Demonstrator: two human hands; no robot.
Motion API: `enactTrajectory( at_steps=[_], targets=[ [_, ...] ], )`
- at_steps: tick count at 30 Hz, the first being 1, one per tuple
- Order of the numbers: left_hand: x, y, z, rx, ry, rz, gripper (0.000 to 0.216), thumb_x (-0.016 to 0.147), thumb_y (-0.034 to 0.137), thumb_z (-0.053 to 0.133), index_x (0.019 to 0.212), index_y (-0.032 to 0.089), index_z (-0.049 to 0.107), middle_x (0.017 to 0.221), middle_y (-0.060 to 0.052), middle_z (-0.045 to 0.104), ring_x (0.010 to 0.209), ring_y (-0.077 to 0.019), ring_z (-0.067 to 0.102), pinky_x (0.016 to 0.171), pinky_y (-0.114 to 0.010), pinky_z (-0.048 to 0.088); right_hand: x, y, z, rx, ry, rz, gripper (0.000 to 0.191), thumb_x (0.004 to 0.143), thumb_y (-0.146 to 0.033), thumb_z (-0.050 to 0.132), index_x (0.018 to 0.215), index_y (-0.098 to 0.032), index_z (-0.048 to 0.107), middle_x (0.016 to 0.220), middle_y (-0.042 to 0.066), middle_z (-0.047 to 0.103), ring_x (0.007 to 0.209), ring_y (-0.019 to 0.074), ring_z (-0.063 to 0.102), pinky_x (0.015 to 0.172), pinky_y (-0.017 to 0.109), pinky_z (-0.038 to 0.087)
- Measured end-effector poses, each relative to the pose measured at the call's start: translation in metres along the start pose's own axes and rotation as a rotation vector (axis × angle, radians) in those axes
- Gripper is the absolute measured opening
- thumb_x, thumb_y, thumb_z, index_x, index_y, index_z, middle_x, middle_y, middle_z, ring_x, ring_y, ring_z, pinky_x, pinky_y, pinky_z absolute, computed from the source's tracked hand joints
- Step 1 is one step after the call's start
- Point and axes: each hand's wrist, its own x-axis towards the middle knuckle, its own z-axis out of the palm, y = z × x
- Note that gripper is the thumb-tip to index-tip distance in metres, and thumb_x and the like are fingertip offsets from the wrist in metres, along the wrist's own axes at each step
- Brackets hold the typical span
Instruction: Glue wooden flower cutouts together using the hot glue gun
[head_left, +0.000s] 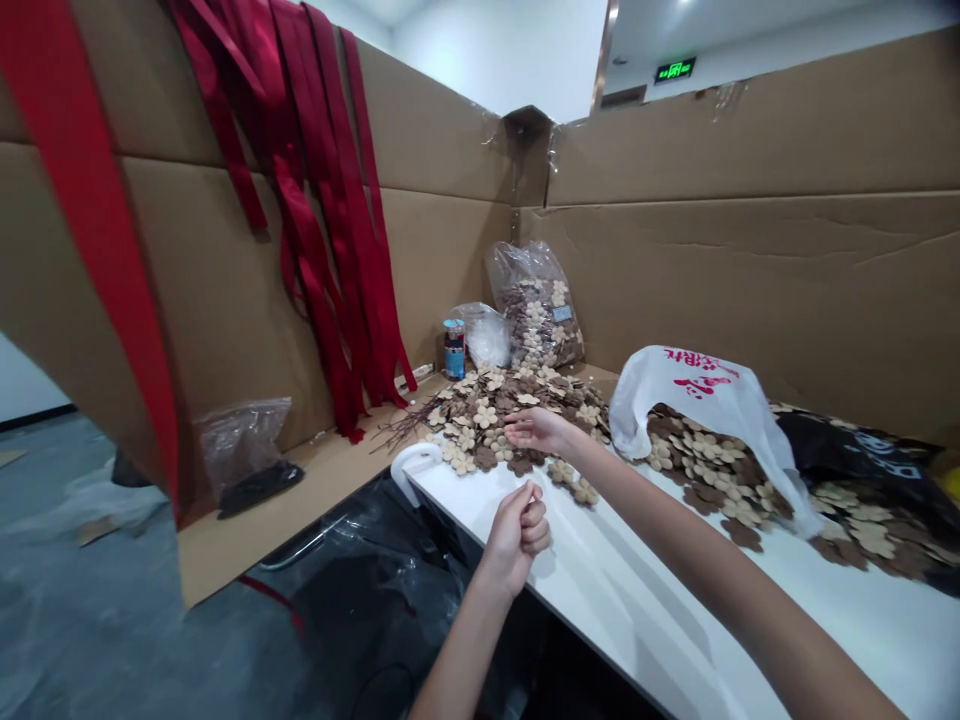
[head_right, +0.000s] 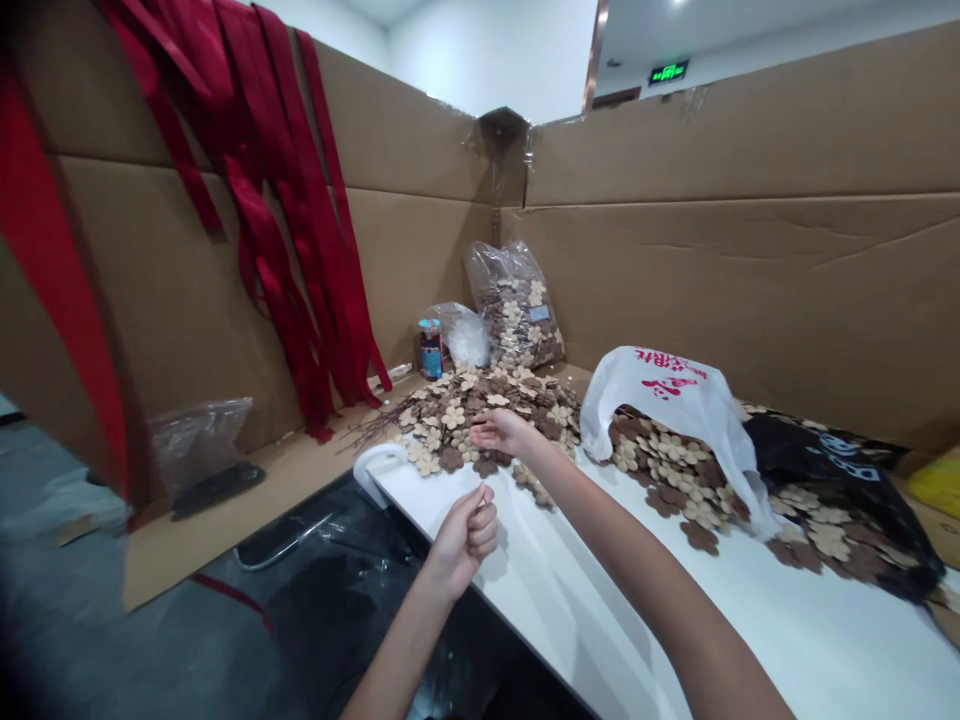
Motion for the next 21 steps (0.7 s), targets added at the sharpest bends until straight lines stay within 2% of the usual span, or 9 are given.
enactTrajectory(
  at_steps=[5, 8, 10, 13, 16, 18, 21],
  targets=[
    [-0.001, 0.008, -0.016, -0.025, 0.035, 0.048, 0.029, 0.073, 0.038, 0.060, 0.073, 0.018, 0.040, 0.044, 0.013, 0.017, 0.034, -0.0012, 0.005, 0.035, -0.015, 0.004, 0.028, -0.005, 0.014, -0.169, 0.199, -0.179, 0.010, 0.074, -0.022, 0.057, 0.068, -0.015, 0.055, 0.046, -0.004, 0.049, 0.039, 0.0070, 0.041, 0.043, 0.019, 0.034],
    [-0.001, 0.012, -0.018, -0.032, 0.043, 0.054, 0.028, 0.073, 0.037, 0.060, 0.072, 0.017, 0.040, 0.044, 0.013, 0.017, 0.034, -0.0012, 0.005, 0.035, -0.015, 0.005, 0.037, -0.004, 0.019, -0.273, 0.238, -0.276, 0.015, 0.059, -0.022, 0.070, 0.066, -0.015, 0.059, 0.045, -0.006, 0.049, 0.042, 0.0068, 0.041, 0.045, 0.019, 0.031],
    [-0.001, 0.013, -0.018, -0.037, 0.045, 0.056, 0.028, 0.073, 0.037, 0.060, 0.073, 0.017, 0.041, 0.043, 0.013, 0.017, 0.035, -0.0013, 0.005, 0.035, -0.015, 0.005, 0.042, -0.002, 0.022, -0.436, 0.259, -0.388, 0.017, 0.052, -0.021, 0.073, 0.064, -0.014, 0.063, 0.047, -0.004, 0.053, 0.046, 0.0081, 0.044, 0.048, 0.019, 0.031],
    [-0.002, 0.014, -0.017, -0.041, 0.043, 0.062, 0.027, 0.073, 0.037, 0.061, 0.073, 0.017, 0.041, 0.043, 0.013, 0.016, 0.035, -0.0014, 0.005, 0.035, -0.015, 0.005, 0.050, 0.001, 0.024, -0.657, 0.315, -0.528, 0.016, 0.057, -0.028, 0.069, 0.061, -0.013, 0.067, 0.051, 0.000, 0.058, 0.050, 0.0105, 0.048, 0.051, 0.021, 0.032],
    [-0.002, 0.014, -0.019, -0.045, 0.043, 0.065, 0.027, 0.074, 0.036, 0.060, 0.073, 0.017, 0.041, 0.043, 0.013, 0.016, 0.035, -0.0014, 0.005, 0.034, -0.015, 0.005, 0.052, 0.002, 0.022, -0.678, 0.343, -0.545, 0.023, 0.064, -0.034, 0.062, 0.062, -0.012, 0.067, 0.054, 0.002, 0.060, 0.052, 0.0115, 0.050, 0.051, 0.021, 0.032],
    [-0.001, 0.015, -0.021, -0.054, 0.044, 0.068, 0.026, 0.074, 0.036, 0.060, 0.073, 0.017, 0.041, 0.044, 0.013, 0.016, 0.035, -0.0014, 0.005, 0.034, -0.015, 0.005, 0.049, 0.001, 0.018, -0.679, 0.312, -0.565, 0.025, 0.066, -0.035, 0.060, 0.061, -0.012, 0.066, 0.054, 0.001, 0.059, 0.053, 0.0111, 0.049, 0.051, 0.021, 0.033],
    [0.002, 0.015, -0.025, -0.071, 0.041, 0.066, 0.025, 0.076, 0.035, 0.059, 0.073, 0.017, 0.041, 0.044, 0.012, 0.016, 0.035, -0.0014, 0.005, 0.034, -0.014, 0.005, 0.036, 0.001, 0.007, -0.718, 0.193, -0.588, 0.030, 0.068, -0.039, 0.057, 0.056, -0.012, 0.063, 0.051, 0.000, 0.056, 0.049, 0.0094, 0.045, 0.049, 0.020, 0.032]
  ],
)
